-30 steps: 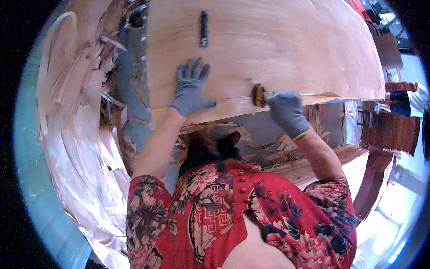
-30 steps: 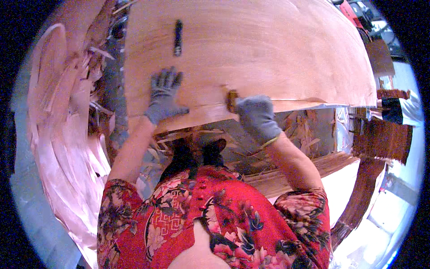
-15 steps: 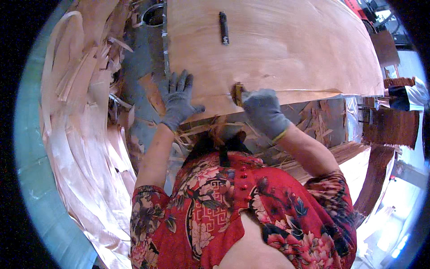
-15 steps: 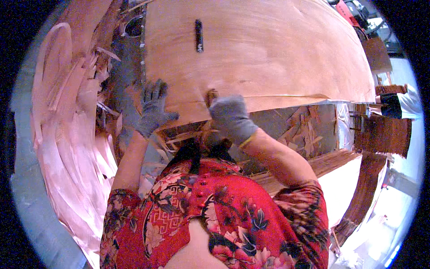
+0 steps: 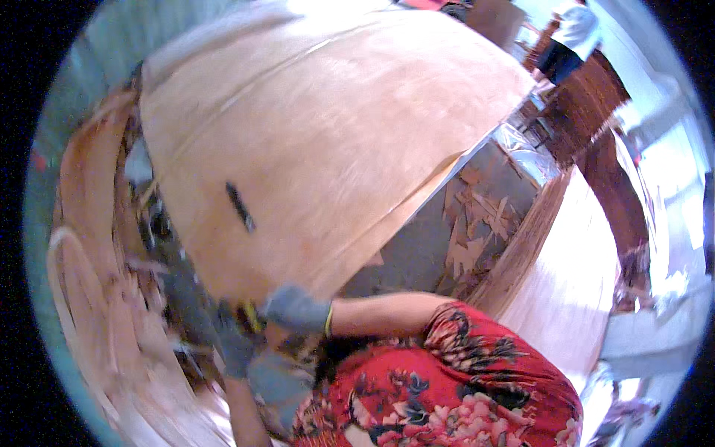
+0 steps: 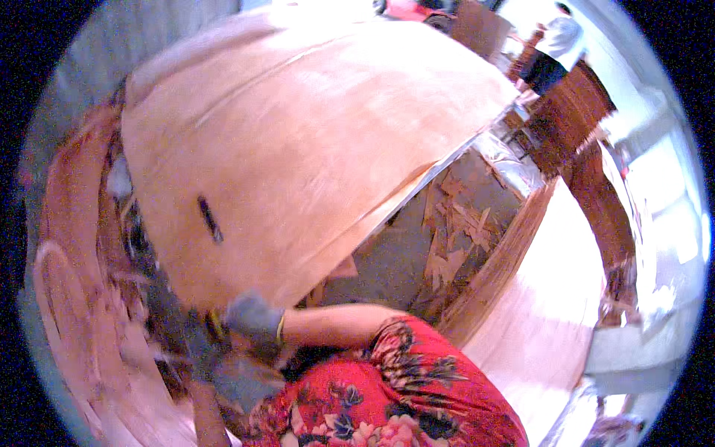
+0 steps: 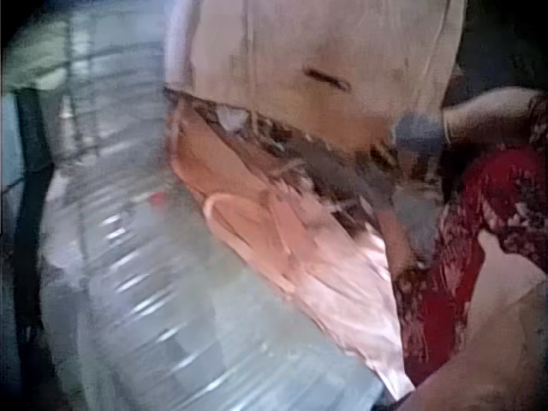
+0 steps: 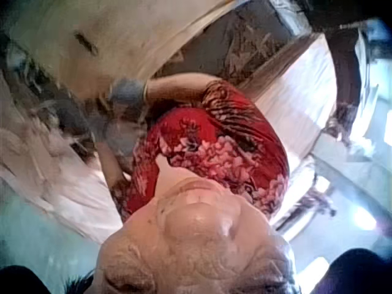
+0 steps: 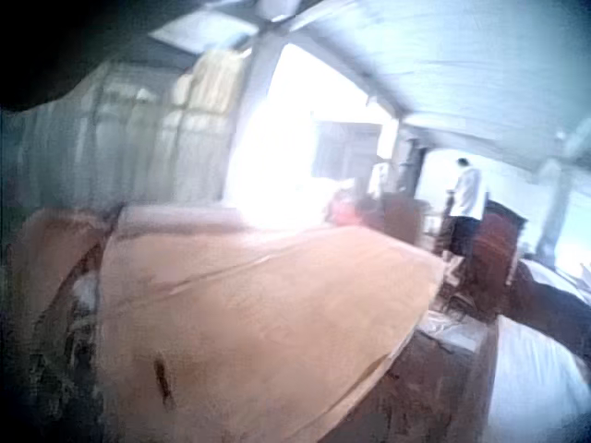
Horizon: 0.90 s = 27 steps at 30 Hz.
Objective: The person lifts and inspects thin wood veneer sheets from a large stack, separating them and checking for defects. They use a utility knife to cut a long strip from the veneer and then use a brush to sweep the surface. The person continues to lift and move veneer sheets around the workspace.
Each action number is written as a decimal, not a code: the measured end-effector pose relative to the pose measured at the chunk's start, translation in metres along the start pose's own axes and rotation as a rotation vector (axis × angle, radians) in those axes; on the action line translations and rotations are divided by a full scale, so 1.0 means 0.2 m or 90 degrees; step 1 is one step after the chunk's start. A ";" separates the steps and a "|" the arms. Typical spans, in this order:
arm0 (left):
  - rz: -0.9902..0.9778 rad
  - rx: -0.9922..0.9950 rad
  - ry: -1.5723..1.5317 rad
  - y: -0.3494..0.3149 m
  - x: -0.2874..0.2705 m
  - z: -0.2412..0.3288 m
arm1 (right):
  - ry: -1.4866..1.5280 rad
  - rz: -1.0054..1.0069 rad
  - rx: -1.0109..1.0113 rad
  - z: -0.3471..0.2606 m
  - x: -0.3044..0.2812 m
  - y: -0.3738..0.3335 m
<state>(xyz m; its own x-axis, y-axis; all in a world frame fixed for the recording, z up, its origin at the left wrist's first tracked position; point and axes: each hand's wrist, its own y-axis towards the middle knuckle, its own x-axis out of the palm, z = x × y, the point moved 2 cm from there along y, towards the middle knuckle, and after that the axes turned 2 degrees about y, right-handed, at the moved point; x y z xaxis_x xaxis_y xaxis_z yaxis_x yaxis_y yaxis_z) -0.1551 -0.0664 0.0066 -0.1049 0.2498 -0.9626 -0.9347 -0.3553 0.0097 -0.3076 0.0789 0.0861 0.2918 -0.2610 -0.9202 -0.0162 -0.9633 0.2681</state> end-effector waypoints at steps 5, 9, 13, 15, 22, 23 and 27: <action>-0.062 -0.013 -0.081 0.06 0.08 -0.01 | 0.019 0.067 0.041 0.11 0.19 -0.11; -0.083 -0.069 -0.123 0.00 0.06 -0.05 | 0.083 -0.078 0.008 0.32 0.04 -0.22; -0.106 -0.070 -0.171 -0.01 0.09 -0.04 | 0.156 0.076 0.145 0.74 -0.18 -0.62; -0.103 -0.078 -0.184 -0.04 0.09 -0.06 | 0.081 -0.197 0.433 0.92 -0.37 -0.78; -0.131 -0.221 -0.710 -0.04 0.05 -0.05 | -0.327 -0.159 0.639 0.98 -0.89 -0.93; -0.154 -0.214 -0.649 -0.03 0.04 -0.05 | -0.208 -0.066 0.657 0.95 -0.82 -0.85; -0.198 -0.046 -0.130 0.00 0.09 -0.05 | 0.240 0.302 0.533 0.87 -0.22 -0.44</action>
<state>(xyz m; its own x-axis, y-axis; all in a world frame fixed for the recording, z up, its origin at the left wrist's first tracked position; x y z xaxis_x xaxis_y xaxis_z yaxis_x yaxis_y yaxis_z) -0.1526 -0.0712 -0.0134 0.1079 0.5271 -0.8429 -0.9071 -0.2948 -0.3005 -0.4864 0.1636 0.0538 0.3598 -0.7278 -0.5838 -0.8261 -0.5393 0.1633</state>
